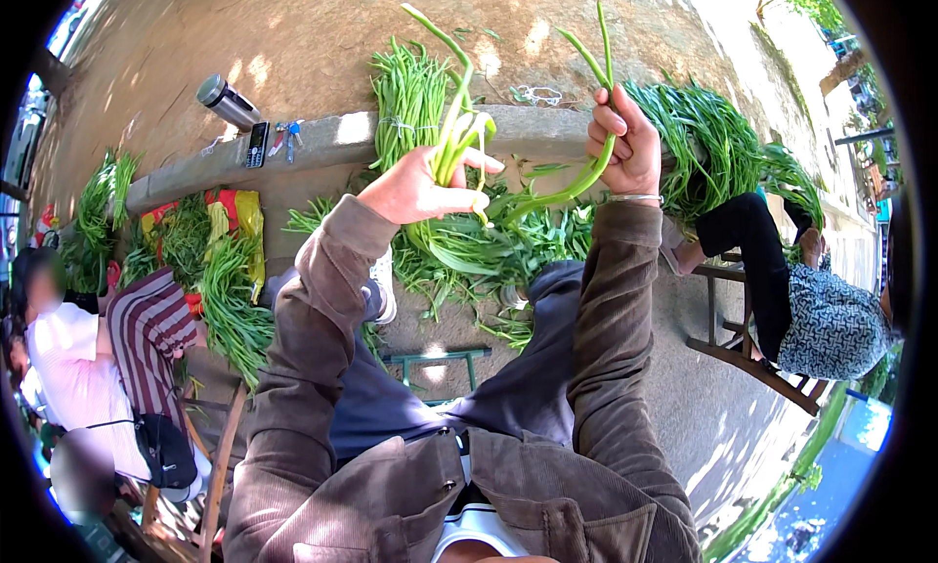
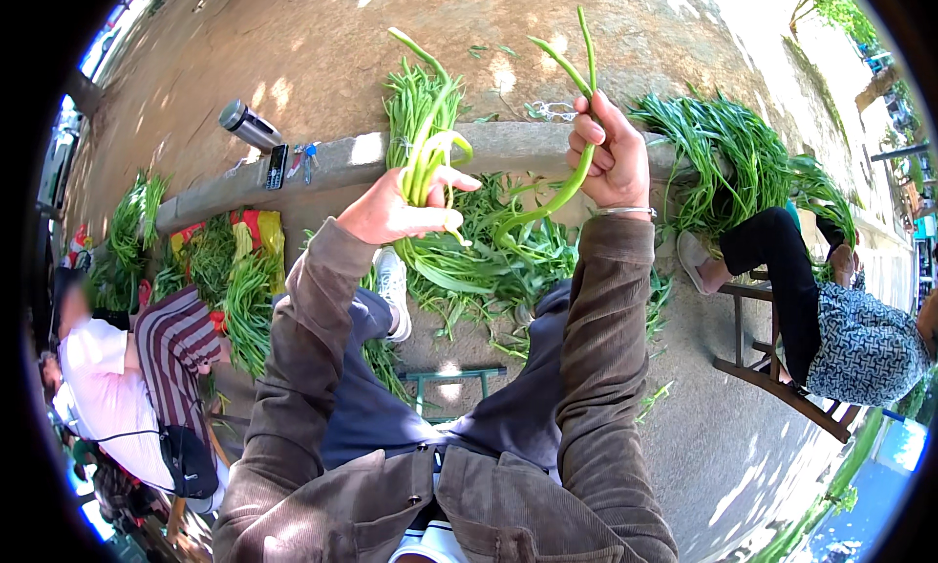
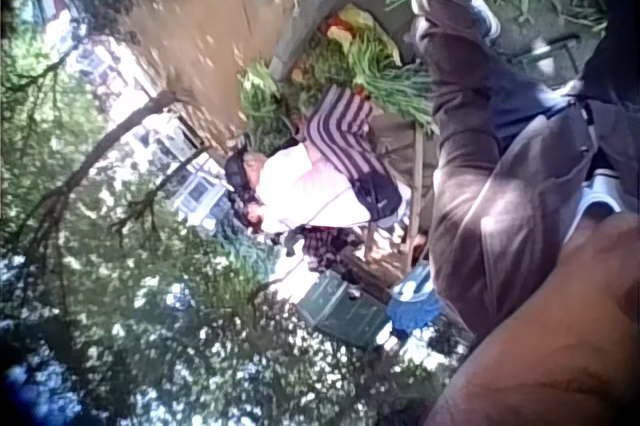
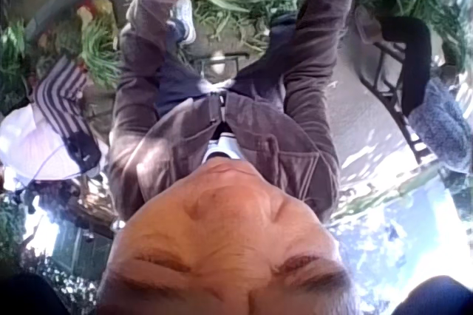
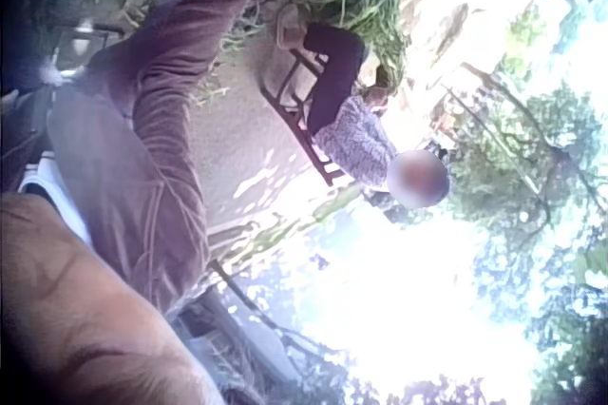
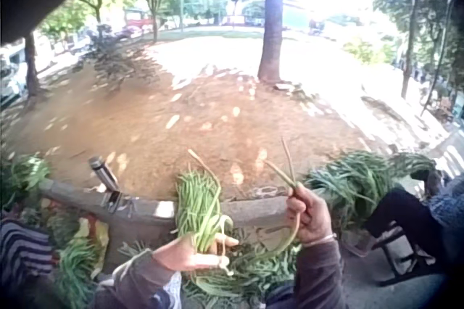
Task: The person sorts leafy green vegetables by hand, picking through a large pile and arranging individual stalks into organized bunches while seated outdoors.
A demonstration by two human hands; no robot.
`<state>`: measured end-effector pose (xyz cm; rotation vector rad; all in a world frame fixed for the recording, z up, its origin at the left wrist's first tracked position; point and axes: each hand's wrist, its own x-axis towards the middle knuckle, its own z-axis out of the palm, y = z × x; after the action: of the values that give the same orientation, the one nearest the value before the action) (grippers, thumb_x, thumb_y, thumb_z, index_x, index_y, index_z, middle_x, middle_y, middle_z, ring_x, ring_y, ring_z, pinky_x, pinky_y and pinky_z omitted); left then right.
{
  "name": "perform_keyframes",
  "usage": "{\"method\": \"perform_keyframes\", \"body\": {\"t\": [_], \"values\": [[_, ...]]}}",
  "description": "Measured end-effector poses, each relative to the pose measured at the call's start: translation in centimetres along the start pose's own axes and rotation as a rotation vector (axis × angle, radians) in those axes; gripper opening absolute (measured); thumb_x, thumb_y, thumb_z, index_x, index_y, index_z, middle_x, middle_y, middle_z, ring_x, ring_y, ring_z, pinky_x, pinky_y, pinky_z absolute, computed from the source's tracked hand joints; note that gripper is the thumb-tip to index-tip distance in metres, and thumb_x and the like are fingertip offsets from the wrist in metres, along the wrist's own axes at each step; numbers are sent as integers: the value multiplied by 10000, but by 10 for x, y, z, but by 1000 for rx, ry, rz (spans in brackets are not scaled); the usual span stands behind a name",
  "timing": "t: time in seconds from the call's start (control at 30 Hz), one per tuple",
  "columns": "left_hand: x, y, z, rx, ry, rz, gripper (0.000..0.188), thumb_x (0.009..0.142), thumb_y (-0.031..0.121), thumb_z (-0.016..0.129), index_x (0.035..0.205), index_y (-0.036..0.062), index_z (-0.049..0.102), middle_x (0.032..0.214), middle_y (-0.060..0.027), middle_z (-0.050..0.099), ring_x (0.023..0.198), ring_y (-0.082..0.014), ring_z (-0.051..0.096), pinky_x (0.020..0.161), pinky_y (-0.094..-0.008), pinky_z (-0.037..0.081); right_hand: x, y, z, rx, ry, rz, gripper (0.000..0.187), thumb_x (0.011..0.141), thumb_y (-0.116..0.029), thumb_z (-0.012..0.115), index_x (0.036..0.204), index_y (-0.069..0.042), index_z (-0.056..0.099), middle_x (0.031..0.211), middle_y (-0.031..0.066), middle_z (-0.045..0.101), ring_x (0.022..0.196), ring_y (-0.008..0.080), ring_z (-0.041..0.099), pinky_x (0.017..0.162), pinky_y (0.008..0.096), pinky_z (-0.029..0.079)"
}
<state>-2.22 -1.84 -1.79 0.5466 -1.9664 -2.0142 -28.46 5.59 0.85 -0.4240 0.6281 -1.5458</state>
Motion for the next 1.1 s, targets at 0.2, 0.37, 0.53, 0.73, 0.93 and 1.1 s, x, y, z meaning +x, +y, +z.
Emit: {"method": "perform_keyframes", "body": {"t": [0.2,0.37,0.53,0.73,0.93,1.1], "values": [[12,-6,19,-109,-25,-68,289,748,26,658,1022,0,568,737,17,585,580,-36,467,555,-182,385,22,26,24,119,-48,70,226,928,-249,448,925,-34,518,602,-48,446,383,7,226,346,162,187],[12,-15,14,-205,149,-76,219,758,60,665,961,9,597,734,-13,632,587,-34,521,525,-182,401,29,39,49,40,29,-66,227,905,-233,507,944,-12,541,758,34,572,471,14,329,416,148,274],[7,-9,-1,82,172,-112,122,752,81,659,853,15,654,700,-1,629,510,-28,481,451,-187,368,30,58,53,-338,27,-85,363,904,-215,501,1166,36,516,954,26,587,707,48,448,613,187,369],[9,-15,0,54,203,-7,120,749,24,628,860,-22,633,701,-9,604,618,-45,552,543,-190,434,32,64,54,-540,159,-78,324,899,-286,511,1073,-26,593,935,6,612,685,33,437,551,168,364],[4,-11,-9,119,202,-102,244,719,109,693,939,20,639,686,-1,602,617,-65,542,540,-215,434,35,74,56,-664,200,-168,207,870,-238,558,853,-50,642,692,-73,495,601,20,399,517,171,318],[-16,21,-47,-21,293,-71,259,796,103,606,1042,25,624,607,62,513,476,-17,441,430,-184,364,41,52,51,-255,352,-200,193,910,-224,487,856,-44,532,592,-57,366,523,55,380,476,201,346]]}}
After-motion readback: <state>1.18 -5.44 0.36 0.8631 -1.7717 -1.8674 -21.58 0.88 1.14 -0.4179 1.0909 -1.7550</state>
